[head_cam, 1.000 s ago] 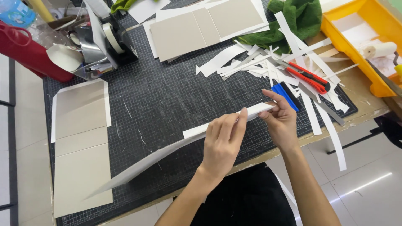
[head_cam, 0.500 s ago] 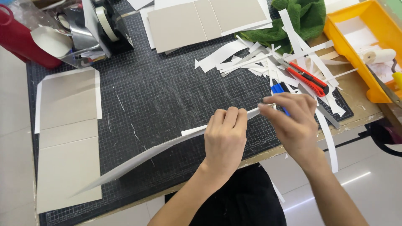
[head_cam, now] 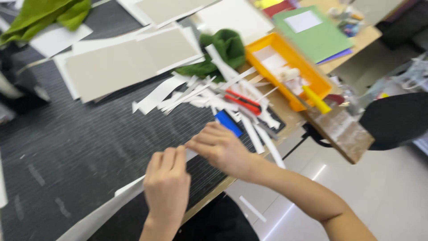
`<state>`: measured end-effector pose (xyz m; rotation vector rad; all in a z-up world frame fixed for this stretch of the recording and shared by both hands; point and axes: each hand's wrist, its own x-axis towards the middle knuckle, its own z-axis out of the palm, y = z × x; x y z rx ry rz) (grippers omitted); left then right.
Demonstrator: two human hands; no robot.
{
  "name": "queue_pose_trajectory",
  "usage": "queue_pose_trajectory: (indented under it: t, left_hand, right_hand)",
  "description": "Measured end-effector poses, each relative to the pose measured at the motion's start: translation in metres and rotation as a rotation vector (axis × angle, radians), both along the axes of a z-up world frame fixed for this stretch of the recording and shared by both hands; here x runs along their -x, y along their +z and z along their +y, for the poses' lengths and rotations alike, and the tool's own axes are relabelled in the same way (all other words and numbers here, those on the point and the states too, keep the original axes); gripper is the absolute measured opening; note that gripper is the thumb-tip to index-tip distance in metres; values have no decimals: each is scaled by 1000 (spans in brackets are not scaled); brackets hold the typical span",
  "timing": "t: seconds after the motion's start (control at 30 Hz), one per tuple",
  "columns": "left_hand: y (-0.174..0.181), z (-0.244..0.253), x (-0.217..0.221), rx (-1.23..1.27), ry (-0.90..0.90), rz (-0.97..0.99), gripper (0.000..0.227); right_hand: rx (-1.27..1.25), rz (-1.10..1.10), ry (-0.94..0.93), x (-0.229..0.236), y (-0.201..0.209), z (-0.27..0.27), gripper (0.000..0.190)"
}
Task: Assembling a cardboard box by applying glue to the edges and smoothing paper strips over them.
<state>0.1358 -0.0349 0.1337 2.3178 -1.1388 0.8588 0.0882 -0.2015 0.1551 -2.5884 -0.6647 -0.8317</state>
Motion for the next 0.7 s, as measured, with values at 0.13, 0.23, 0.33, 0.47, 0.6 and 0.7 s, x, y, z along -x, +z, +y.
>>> queue_pose_trajectory:
  t: [0.13,0.23,0.33,0.47,0.6,0.7]
  left_hand:
    - [-12,1,-2,21,-15,-3,34]
    - [-17,3,-1,61,-20,35,35]
    - [-34,18,-8,149,-65,36,27]
    - [-62,61,-24,68,-172,244,40]
    - [-69,99,-56,-261,274,1085,38]
    - [-94,118,-61,-208,242,958,37]
  right_hand:
    - [11,-18,-4,6,-2,-5,19]
    - [-37,-35,-30,10,-7,-12,12]
    - [-121,73,-33,10,-17,-17,23]
    - [-162,104,-44,5,-24,-22,38]
    - [-157,147,-47,0,-26,-25,42]
    - [-143,201,-31,-1,-16,-25,49]
